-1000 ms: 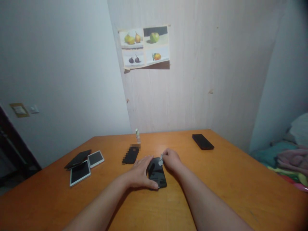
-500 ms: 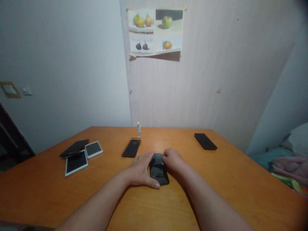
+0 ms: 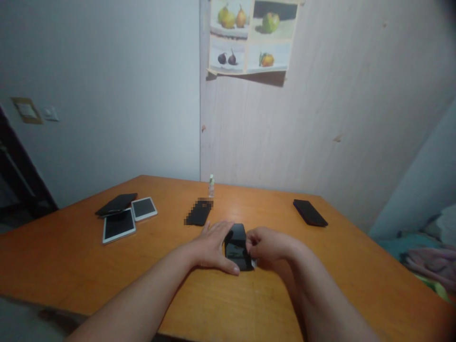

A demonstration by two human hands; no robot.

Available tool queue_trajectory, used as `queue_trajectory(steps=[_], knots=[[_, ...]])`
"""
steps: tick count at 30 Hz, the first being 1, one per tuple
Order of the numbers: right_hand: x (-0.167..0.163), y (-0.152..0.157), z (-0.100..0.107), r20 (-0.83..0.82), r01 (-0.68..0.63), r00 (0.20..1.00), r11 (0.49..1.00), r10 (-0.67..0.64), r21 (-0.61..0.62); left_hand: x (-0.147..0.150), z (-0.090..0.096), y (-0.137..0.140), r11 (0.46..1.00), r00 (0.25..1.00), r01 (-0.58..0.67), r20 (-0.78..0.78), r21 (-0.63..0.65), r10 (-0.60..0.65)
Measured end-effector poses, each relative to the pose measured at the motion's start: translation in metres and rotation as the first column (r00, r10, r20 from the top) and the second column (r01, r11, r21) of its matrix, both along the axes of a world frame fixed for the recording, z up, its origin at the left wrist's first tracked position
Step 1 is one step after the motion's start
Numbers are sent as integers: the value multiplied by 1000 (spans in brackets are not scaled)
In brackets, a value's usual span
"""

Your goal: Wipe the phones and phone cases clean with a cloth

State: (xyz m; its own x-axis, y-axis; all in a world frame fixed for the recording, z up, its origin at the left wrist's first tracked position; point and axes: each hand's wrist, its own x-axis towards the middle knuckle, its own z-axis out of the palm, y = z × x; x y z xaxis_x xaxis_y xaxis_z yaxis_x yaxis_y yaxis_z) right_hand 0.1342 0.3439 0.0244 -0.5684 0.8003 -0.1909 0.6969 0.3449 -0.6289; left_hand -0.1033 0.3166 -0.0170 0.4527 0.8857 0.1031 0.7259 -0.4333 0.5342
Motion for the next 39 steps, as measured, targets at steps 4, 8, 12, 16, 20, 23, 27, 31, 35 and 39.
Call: queue_trajectory(steps=[4, 8, 12, 16, 20, 23, 27, 31, 35, 39], knots=[[0, 4, 2, -183, 15, 983, 1000, -19, -23, -1, 7, -4, 999, 999, 28, -24, -20, -29], [-5, 10, -8, -362, 95, 925, 993, -117, -76, -1, 18, -9, 998, 998, 35, -53, -43, -38], [-7, 17, -20, -487, 191, 846, 976, -217, -102, -2, 26, -12, 998, 998, 62, -23, -17, -63], [-8, 25, -30, -549, 285, 784, 954, -290, -98, -5, 30, -14, 997, 996, 68, 53, 34, -70], [-12, 31, -44, -573, 359, 748, 930, -335, -75, -2, 32, -17, 996, 998, -66, 6, 67, 65], [-17, 34, -57, -563, 401, 748, 915, -352, -40, 6, 30, -20, 989, 997, -68, -29, 131, 73], [-21, 38, -65, -530, 467, 761, 883, -374, 49, 14, 24, -20, 978, 997, -58, -33, 199, 66], [-19, 40, -59, -478, 505, 797, 842, -370, 190, 13, 23, -19, 982, 999, -31, -34, 187, 39], [-18, 34, -48, -314, 420, 902, 773, -297, 475, 9, 24, -19, 985, 1000, -18, -18, 174, 22], [-19, 29, -44, -202, 400, 915, 724, -349, 562, 4, 24, -18, 979, 995, -80, -49, 190, 91]])
